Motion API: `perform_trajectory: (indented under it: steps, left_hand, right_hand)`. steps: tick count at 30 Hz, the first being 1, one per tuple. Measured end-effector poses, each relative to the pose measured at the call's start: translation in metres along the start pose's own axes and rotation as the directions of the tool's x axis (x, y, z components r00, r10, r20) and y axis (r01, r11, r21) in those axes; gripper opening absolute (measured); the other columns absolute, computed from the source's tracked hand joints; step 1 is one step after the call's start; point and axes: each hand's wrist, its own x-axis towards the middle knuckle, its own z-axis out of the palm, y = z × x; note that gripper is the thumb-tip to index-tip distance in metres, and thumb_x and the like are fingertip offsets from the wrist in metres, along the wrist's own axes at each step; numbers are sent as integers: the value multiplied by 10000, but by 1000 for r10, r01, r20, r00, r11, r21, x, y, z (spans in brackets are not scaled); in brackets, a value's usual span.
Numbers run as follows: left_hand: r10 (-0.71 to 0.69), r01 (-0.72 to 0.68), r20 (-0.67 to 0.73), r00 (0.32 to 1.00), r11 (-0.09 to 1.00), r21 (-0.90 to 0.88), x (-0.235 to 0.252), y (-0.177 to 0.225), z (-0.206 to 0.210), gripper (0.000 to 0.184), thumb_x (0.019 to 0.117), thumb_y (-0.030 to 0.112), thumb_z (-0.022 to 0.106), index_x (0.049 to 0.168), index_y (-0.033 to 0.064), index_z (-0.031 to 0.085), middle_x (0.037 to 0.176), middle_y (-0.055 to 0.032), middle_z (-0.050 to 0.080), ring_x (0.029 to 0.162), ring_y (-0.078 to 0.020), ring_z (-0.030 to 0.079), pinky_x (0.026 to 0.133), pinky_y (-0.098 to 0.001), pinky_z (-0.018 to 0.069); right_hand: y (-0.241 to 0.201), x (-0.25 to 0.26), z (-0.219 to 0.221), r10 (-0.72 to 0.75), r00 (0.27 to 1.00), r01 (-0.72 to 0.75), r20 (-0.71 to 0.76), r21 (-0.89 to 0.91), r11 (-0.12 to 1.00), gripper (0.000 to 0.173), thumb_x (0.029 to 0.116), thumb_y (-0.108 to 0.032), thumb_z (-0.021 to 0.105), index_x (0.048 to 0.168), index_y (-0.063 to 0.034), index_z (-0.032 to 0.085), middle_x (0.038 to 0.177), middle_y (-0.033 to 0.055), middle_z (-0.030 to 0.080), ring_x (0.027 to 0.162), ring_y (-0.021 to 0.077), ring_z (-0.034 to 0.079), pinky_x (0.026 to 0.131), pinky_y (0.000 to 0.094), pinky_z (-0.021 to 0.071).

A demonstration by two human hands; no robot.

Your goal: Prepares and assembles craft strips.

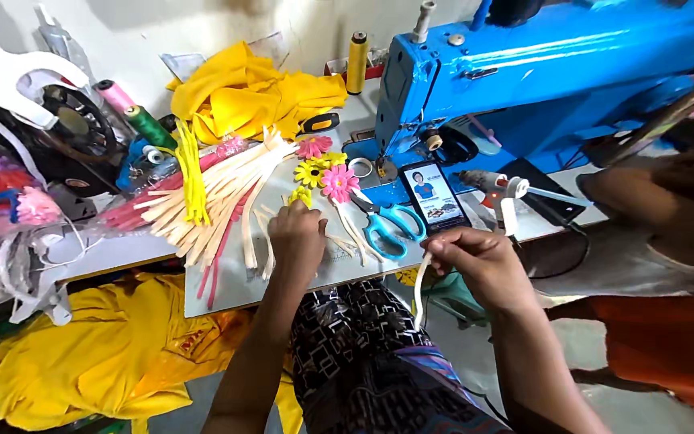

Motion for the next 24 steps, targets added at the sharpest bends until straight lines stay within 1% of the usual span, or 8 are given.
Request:
perform_trajectory:
  steps: [3, 5, 8, 12, 13, 18, 21, 24]
  left_hand:
    - [0, 5, -65, 998, 997, 79, 0, 10, 13, 229, 943, 199, 727, 985, -26, 751, 1018, -263, 635, 949, -465, 620, 779, -617, 484]
    - [-23, 24, -22, 1000, 997, 74, -1, 25, 20, 317, 964, 287, 706, 917, -23, 747, 978, -250, 640, 934, -450, 628, 780, -602, 495]
    - [-90, 84, 59, 994, 992, 89, 3, 39, 32, 447, 955, 399, 704, 950, -48, 720, 980, -256, 653, 960, -457, 636, 777, -610, 489]
    - [-183, 185, 130, 974, 983, -2, 8, 40, 38, 338, 975, 270, 690, 1084, -50, 699, 1062, -272, 669, 1017, -467, 651, 828, -633, 506]
    - [-201, 204, 127, 971, 979, -6, 8, 41, 39, 294, 980, 232, 670, 1086, -40, 706, 1061, -265, 675, 1006, -459, 659, 819, -627, 515]
    - [-217, 217, 26, 976, 976, 16, 8, 41, 51, 226, 960, 176, 658, 1020, -36, 709, 996, -246, 676, 926, -432, 679, 747, -596, 533]
    - [-178, 170, -101, 979, 982, -87, 8, 36, 51, 218, 947, 154, 668, 997, -57, 692, 938, -244, 660, 841, -418, 667, 706, -582, 531]
    - [-147, 91, -220, 964, 965, -246, 11, 28, 42, 216, 954, 137, 652, 1030, -65, 667, 965, -234, 635, 817, -357, 641, 700, -515, 534]
  right_hand:
    - [9, -5, -2, 30, 999, -30, 11, 10, 1000, 118, 973, -107, 643, 950, -126, 757, 801, -86, 724, 671, 4, 654, 643, 184, 569]
    - [12, -7, -2, 47, 999, -47, 15, 21, 999, 114, 973, -108, 642, 945, -122, 751, 791, -91, 719, 664, 1, 651, 638, 180, 567]
    - [13, -10, 2, 47, 998, -48, 39, 13, 999, 106, 974, -108, 638, 963, -101, 743, 795, -95, 711, 668, -10, 645, 633, 175, 562]
    - [9, -17, -1, 30, 994, -29, 104, -14, 999, 112, 976, -117, 646, 998, -67, 744, 805, -103, 705, 684, -32, 637, 638, 157, 554]
    - [11, -19, -3, 35, 993, -33, 113, -18, 999, 113, 976, -119, 649, 1001, -64, 745, 813, -101, 708, 688, -33, 639, 643, 157, 555]
    - [17, -21, -9, 76, 991, -74, 108, -24, 997, 111, 977, -125, 651, 1003, -62, 740, 809, -94, 707, 685, -29, 642, 639, 157, 555]
    - [20, -21, -9, 71, 992, -69, 100, -26, 997, 114, 979, -125, 648, 1004, -63, 740, 805, -100, 703, 683, -37, 636, 640, 153, 552]
    - [23, -19, -7, 67, 992, -65, 103, -24, 998, 118, 985, -137, 644, 995, -62, 735, 801, -102, 696, 686, -43, 628, 644, 151, 544]
